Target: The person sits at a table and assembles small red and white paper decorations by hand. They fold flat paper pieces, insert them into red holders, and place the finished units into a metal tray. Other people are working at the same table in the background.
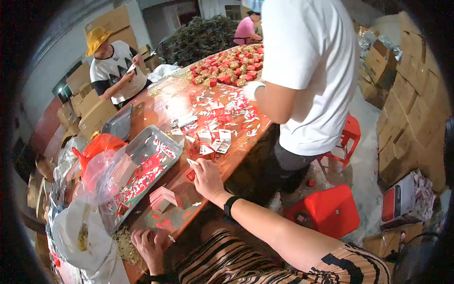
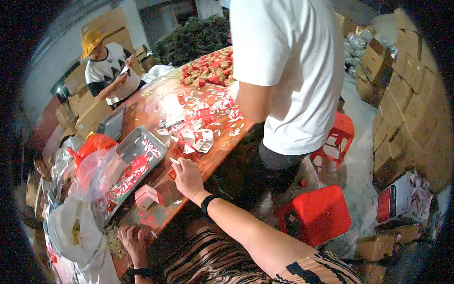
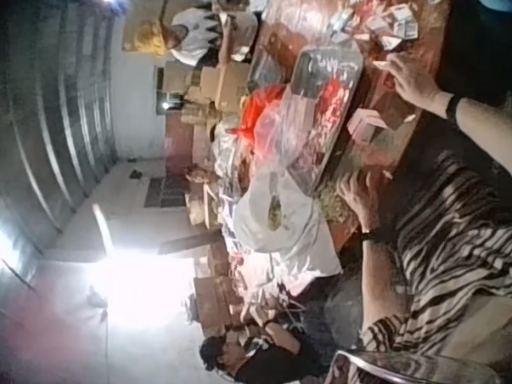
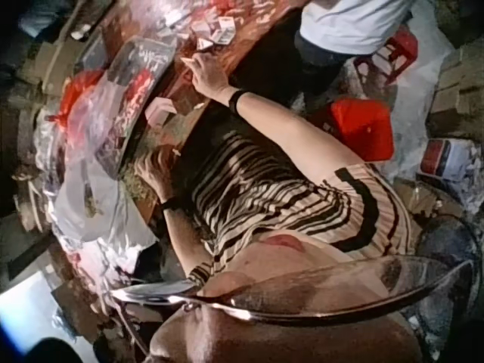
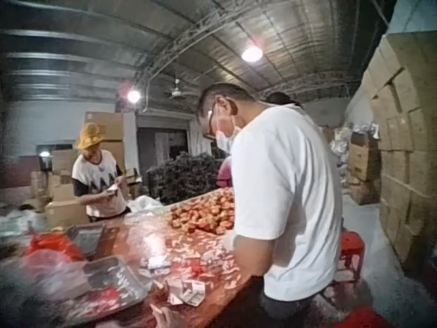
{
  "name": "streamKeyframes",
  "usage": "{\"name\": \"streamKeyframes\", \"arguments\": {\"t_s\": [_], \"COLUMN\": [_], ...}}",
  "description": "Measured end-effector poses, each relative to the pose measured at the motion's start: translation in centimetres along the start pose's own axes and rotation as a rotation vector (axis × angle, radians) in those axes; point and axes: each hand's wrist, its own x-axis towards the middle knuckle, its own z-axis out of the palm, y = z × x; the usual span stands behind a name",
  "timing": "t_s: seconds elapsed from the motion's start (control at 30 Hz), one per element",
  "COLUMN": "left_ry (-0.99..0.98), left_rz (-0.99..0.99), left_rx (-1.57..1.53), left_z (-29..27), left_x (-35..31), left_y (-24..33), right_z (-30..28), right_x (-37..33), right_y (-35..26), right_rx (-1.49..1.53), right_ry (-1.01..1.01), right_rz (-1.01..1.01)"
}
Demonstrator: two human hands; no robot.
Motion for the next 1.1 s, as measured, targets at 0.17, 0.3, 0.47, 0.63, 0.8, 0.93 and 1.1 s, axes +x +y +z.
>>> {"name": "streamKeyframes", "arguments": {"t_s": [0.17, 0.3, 0.47, 0.63, 0.8, 0.93, 1.1], "left_ry": [0.023, 0.006, 0.023, -0.022, -0.006, 0.023, 0.027], "left_rz": [0.103, 0.101, 0.161, 0.087, -0.014, 0.032, 0.006], "left_rx": [0.022, 0.060, 0.095, 0.055, 0.014, -0.051, -0.058], "left_z": [0.8, 0.4, 0.2, 0.3, -0.6, 0.5, -0.2], "left_x": [-0.6, -0.3, -0.6, -0.2, -0.8, 0.7, -0.5], "left_y": [-1.5, -1.4, -1.7, -1.3, -1.2, -0.6, -1.7], "right_z": [-0.2, 0.1, 0.3, -0.3, 0.1, -0.5, -3.0], "right_x": [0.0, -0.2, -0.1, 0.2, 0.0, -1.0, -2.8], "right_y": [0.1, 0.0, -0.3, 0.0, -0.8, 1.5, 0.6], "right_rx": [0.067, 0.146, 0.186, 0.167, 0.174, 0.209, 0.299], "right_ry": [0.037, 0.027, 0.013, 0.082, 0.038, 0.186, 0.231], "right_rz": [0.019, 0.017, 0.004, 0.001, -0.026, -0.104, -0.031]}}
